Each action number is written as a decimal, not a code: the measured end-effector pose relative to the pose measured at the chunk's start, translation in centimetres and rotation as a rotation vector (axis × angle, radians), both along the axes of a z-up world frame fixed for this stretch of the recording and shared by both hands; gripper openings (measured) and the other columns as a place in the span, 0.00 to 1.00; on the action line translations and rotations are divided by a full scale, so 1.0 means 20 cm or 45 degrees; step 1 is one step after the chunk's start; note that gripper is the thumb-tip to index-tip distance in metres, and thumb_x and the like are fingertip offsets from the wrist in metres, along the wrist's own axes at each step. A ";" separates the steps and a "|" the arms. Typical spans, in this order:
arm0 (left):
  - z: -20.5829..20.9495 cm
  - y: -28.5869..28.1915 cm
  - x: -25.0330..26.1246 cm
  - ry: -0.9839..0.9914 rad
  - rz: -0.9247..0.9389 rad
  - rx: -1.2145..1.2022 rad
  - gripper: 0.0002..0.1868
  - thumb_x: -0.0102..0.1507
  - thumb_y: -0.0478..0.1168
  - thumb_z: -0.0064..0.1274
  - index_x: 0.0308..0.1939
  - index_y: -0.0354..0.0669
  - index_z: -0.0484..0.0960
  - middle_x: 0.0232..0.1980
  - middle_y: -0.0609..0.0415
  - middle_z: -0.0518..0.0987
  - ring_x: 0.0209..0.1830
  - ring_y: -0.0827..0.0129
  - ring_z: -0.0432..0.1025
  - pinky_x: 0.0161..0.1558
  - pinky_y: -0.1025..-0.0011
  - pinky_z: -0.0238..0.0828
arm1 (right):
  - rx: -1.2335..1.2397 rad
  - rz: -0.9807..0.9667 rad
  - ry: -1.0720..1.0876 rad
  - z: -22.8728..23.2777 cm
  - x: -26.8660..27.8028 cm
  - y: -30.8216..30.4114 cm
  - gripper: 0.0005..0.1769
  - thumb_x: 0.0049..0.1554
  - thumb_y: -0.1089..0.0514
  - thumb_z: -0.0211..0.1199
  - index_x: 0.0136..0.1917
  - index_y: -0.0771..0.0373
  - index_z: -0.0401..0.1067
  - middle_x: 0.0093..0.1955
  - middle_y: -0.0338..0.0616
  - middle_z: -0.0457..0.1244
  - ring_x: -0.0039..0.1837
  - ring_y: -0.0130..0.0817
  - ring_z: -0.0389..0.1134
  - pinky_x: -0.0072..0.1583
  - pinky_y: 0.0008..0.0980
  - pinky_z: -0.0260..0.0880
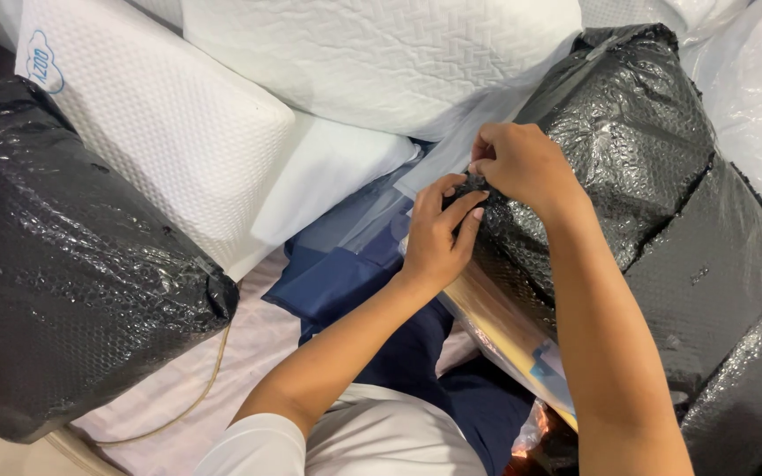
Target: Wrapping an item in black bubble wrap and securing it with clear tape using scissors
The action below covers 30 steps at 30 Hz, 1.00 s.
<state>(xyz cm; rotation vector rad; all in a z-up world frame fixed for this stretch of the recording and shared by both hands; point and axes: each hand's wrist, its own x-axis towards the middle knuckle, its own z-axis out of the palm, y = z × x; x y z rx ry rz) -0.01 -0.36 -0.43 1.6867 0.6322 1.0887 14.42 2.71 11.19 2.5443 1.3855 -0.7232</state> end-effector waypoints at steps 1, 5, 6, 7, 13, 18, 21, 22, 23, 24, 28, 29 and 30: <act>-0.01 0.00 0.00 -0.003 0.003 0.007 0.11 0.72 0.41 0.46 0.55 0.49 0.82 0.60 0.47 0.72 0.59 0.50 0.70 0.62 0.54 0.66 | -0.016 0.027 -0.027 -0.01 0.01 0.00 0.02 0.54 0.58 0.66 0.43 0.55 0.77 0.40 0.45 0.71 0.49 0.51 0.74 0.50 0.51 0.73; 0.02 0.01 0.00 0.005 0.000 0.078 0.11 0.73 0.41 0.45 0.54 0.48 0.81 0.61 0.46 0.71 0.58 0.50 0.70 0.62 0.54 0.66 | 0.015 0.081 -0.071 -0.06 0.02 -0.02 0.02 0.54 0.58 0.65 0.42 0.57 0.77 0.40 0.47 0.70 0.48 0.54 0.73 0.48 0.52 0.73; 0.02 0.01 0.00 0.015 0.000 0.105 0.11 0.73 0.41 0.45 0.53 0.46 0.81 0.60 0.47 0.72 0.57 0.51 0.70 0.62 0.55 0.66 | 0.014 0.093 -0.090 -0.06 0.02 -0.02 0.02 0.54 0.58 0.65 0.41 0.56 0.77 0.39 0.47 0.70 0.47 0.54 0.73 0.48 0.52 0.73; 0.02 0.02 0.01 0.025 0.001 0.133 0.11 0.72 0.41 0.45 0.52 0.45 0.81 0.59 0.47 0.72 0.56 0.51 0.71 0.62 0.56 0.66 | 0.014 0.107 -0.109 -0.06 0.01 -0.02 0.02 0.54 0.58 0.64 0.41 0.56 0.76 0.38 0.47 0.70 0.47 0.54 0.73 0.48 0.51 0.73; 0.07 0.04 0.00 0.014 -0.002 0.246 0.11 0.73 0.39 0.42 0.52 0.42 0.80 0.51 0.47 0.77 0.51 0.58 0.75 0.59 0.62 0.66 | -0.001 0.135 -0.164 -0.08 0.03 -0.01 0.02 0.52 0.60 0.63 0.38 0.55 0.76 0.35 0.47 0.68 0.45 0.54 0.73 0.46 0.51 0.73; 0.05 0.05 0.03 0.023 0.011 0.286 0.11 0.72 0.40 0.42 0.49 0.43 0.80 0.50 0.49 0.78 0.49 0.59 0.76 0.60 0.62 0.65 | -0.027 0.172 -0.275 -0.15 0.05 -0.01 0.04 0.50 0.60 0.61 0.35 0.53 0.75 0.32 0.45 0.67 0.42 0.52 0.73 0.44 0.49 0.73; 0.05 0.05 0.03 0.025 0.011 0.282 0.10 0.71 0.40 0.43 0.48 0.43 0.80 0.49 0.50 0.79 0.48 0.59 0.76 0.60 0.63 0.64 | -0.004 0.171 -0.350 -0.20 0.07 -0.03 0.04 0.48 0.59 0.60 0.34 0.53 0.75 0.33 0.44 0.66 0.40 0.51 0.73 0.44 0.47 0.73; 0.06 0.06 0.03 0.022 0.004 0.271 0.10 0.71 0.39 0.43 0.47 0.42 0.80 0.47 0.50 0.79 0.47 0.58 0.76 0.59 0.63 0.64 | 0.021 0.162 -0.395 -0.22 0.07 -0.04 0.05 0.47 0.58 0.59 0.34 0.53 0.76 0.33 0.43 0.66 0.39 0.51 0.72 0.43 0.46 0.73; 0.05 0.05 0.03 0.022 0.006 0.270 0.10 0.71 0.39 0.43 0.47 0.42 0.80 0.47 0.50 0.79 0.47 0.58 0.76 0.59 0.63 0.64 | 0.021 0.163 -0.396 -0.21 0.07 -0.04 0.05 0.47 0.58 0.59 0.34 0.53 0.76 0.33 0.43 0.66 0.39 0.51 0.72 0.43 0.46 0.73; 0.03 0.05 0.03 0.027 0.007 0.266 0.10 0.71 0.39 0.44 0.47 0.43 0.81 0.48 0.51 0.79 0.48 0.59 0.77 0.60 0.63 0.64 | 0.022 0.162 -0.418 -0.20 0.08 -0.04 0.05 0.48 0.57 0.60 0.33 0.53 0.76 0.36 0.44 0.65 0.39 0.52 0.72 0.44 0.47 0.73; 0.01 0.03 0.05 0.031 0.030 0.249 0.09 0.71 0.40 0.45 0.47 0.45 0.81 0.48 0.54 0.80 0.49 0.61 0.77 0.61 0.64 0.63 | -0.025 0.116 -0.401 -0.18 0.10 -0.04 0.07 0.50 0.54 0.59 0.34 0.52 0.78 0.42 0.45 0.64 0.43 0.54 0.72 0.47 0.49 0.74; 0.00 0.03 0.05 0.030 0.031 0.249 0.09 0.71 0.40 0.45 0.47 0.45 0.81 0.48 0.54 0.80 0.49 0.61 0.77 0.61 0.64 0.63 | -0.024 0.117 -0.402 -0.19 0.11 -0.04 0.07 0.50 0.54 0.59 0.34 0.52 0.78 0.42 0.45 0.64 0.43 0.54 0.72 0.47 0.49 0.74; -0.01 0.02 0.06 0.055 0.040 0.245 0.08 0.70 0.41 0.46 0.47 0.46 0.81 0.49 0.56 0.80 0.50 0.62 0.76 0.62 0.64 0.63 | 0.006 0.123 -0.396 -0.20 0.12 -0.05 0.08 0.50 0.55 0.58 0.34 0.53 0.77 0.41 0.45 0.63 0.42 0.54 0.72 0.47 0.49 0.73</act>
